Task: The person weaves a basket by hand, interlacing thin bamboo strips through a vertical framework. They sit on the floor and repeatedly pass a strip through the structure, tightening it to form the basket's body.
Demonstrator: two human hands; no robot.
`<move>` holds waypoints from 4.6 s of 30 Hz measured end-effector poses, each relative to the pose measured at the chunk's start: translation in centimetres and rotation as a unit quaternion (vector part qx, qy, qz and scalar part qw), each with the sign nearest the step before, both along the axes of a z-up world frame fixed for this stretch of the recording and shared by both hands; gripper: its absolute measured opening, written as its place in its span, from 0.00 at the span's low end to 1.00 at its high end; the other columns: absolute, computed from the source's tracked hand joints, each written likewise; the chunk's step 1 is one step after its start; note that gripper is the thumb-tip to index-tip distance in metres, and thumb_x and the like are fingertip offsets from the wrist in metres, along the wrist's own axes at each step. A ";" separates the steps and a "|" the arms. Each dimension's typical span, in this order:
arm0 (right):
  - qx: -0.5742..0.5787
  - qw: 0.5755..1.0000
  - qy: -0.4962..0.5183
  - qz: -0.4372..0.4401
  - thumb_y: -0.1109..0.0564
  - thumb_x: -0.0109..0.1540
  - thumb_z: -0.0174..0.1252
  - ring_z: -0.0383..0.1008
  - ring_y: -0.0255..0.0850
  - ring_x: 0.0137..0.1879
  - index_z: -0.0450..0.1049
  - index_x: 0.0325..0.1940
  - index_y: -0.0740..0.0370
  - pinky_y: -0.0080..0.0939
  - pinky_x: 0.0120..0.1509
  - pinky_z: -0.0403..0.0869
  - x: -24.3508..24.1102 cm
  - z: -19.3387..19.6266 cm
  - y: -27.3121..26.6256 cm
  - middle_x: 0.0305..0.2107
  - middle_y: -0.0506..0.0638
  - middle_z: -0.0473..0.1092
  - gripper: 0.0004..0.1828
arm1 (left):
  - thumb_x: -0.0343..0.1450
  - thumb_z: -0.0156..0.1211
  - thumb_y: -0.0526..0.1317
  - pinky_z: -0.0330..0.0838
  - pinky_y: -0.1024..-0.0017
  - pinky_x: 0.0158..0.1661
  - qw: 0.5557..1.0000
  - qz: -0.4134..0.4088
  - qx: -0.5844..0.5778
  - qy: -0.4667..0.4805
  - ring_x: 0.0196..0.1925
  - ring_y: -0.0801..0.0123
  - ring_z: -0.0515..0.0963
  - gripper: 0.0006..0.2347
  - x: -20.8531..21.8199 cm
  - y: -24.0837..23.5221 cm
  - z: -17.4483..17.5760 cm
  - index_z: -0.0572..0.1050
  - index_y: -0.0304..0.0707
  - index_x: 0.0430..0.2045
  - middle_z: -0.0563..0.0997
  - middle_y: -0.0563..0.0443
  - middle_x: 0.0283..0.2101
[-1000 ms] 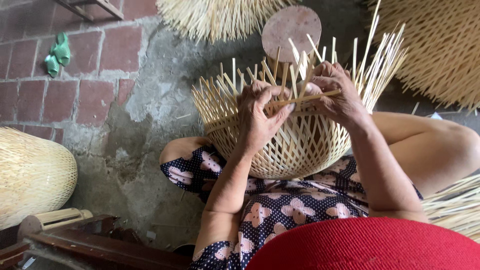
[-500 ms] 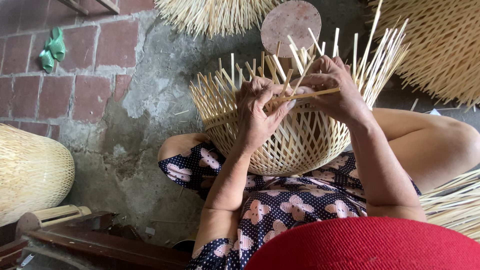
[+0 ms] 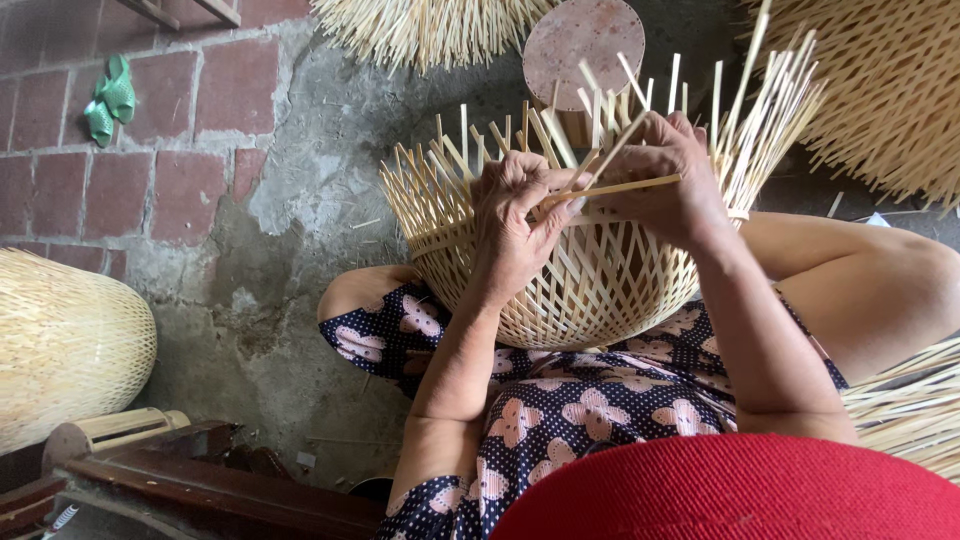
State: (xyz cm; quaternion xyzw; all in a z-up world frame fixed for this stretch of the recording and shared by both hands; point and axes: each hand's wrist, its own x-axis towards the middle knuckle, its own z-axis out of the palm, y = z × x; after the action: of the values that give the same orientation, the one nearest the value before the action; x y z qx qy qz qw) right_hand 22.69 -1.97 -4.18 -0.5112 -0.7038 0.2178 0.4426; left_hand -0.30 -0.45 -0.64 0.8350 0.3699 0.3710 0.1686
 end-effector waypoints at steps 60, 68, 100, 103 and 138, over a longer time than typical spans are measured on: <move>-0.054 0.967 0.249 0.030 0.55 0.68 0.65 0.78 0.30 0.41 0.79 0.44 0.57 0.31 0.47 0.81 3.2 1.7 -3.6 0.38 0.45 0.76 0.05 | 0.74 0.67 0.36 0.73 0.72 0.56 0.996 -0.002 0.055 0.067 0.49 0.70 0.78 0.23 1.5 0.5 -1.9 0.67 0.47 0.64 0.80 0.54 0.50; 0.003 0.971 0.238 -0.025 0.59 0.70 0.62 0.80 0.36 0.50 0.71 0.64 0.63 0.41 0.56 0.83 3.7 0.4 -5.4 0.45 0.52 0.76 0.18 | 0.66 0.73 0.36 0.72 0.68 0.53 0.996 0.014 0.047 0.074 0.50 0.66 0.76 0.31 3.8 0.3 -0.3 0.64 0.43 0.65 0.78 0.48 0.51; -0.121 0.857 0.496 -0.073 0.53 0.61 0.67 0.74 0.32 0.43 0.82 0.38 0.53 0.32 0.48 0.80 1.3 -2.0 -5.1 0.36 0.45 0.75 0.04 | 0.67 0.75 0.40 0.62 0.67 0.51 0.995 0.035 0.023 0.087 0.43 0.70 0.72 0.37 4.1 0.0 -0.9 0.58 0.41 0.70 0.83 0.58 0.45; -0.036 0.898 0.433 -0.063 0.55 0.61 0.72 0.71 0.31 0.45 0.80 0.43 0.52 0.31 0.53 0.79 0.9 -2.3 -4.5 0.39 0.46 0.72 0.08 | 0.68 0.75 0.39 0.61 0.66 0.56 0.998 0.012 0.036 0.048 0.45 0.74 0.74 0.40 4.5 0.1 -0.4 0.53 0.43 0.73 0.84 0.59 0.46; 0.180 0.968 -0.053 -0.167 0.57 0.61 0.69 0.68 0.44 0.40 0.80 0.41 0.59 0.39 0.41 0.73 1.8 0.8 -3.5 0.35 0.54 0.70 0.07 | 0.73 0.71 0.38 0.63 0.65 0.60 0.999 0.000 0.009 0.044 0.52 0.75 0.79 0.25 3.9 0.6 -1.1 0.66 0.44 0.64 0.86 0.56 0.44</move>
State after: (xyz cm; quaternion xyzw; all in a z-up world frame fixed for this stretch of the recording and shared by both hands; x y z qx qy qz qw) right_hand 24.48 -5.50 -3.43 -0.5440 -0.6588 -0.0173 0.5194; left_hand 3.57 0.12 -1.74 0.8521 0.3736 0.3367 0.1450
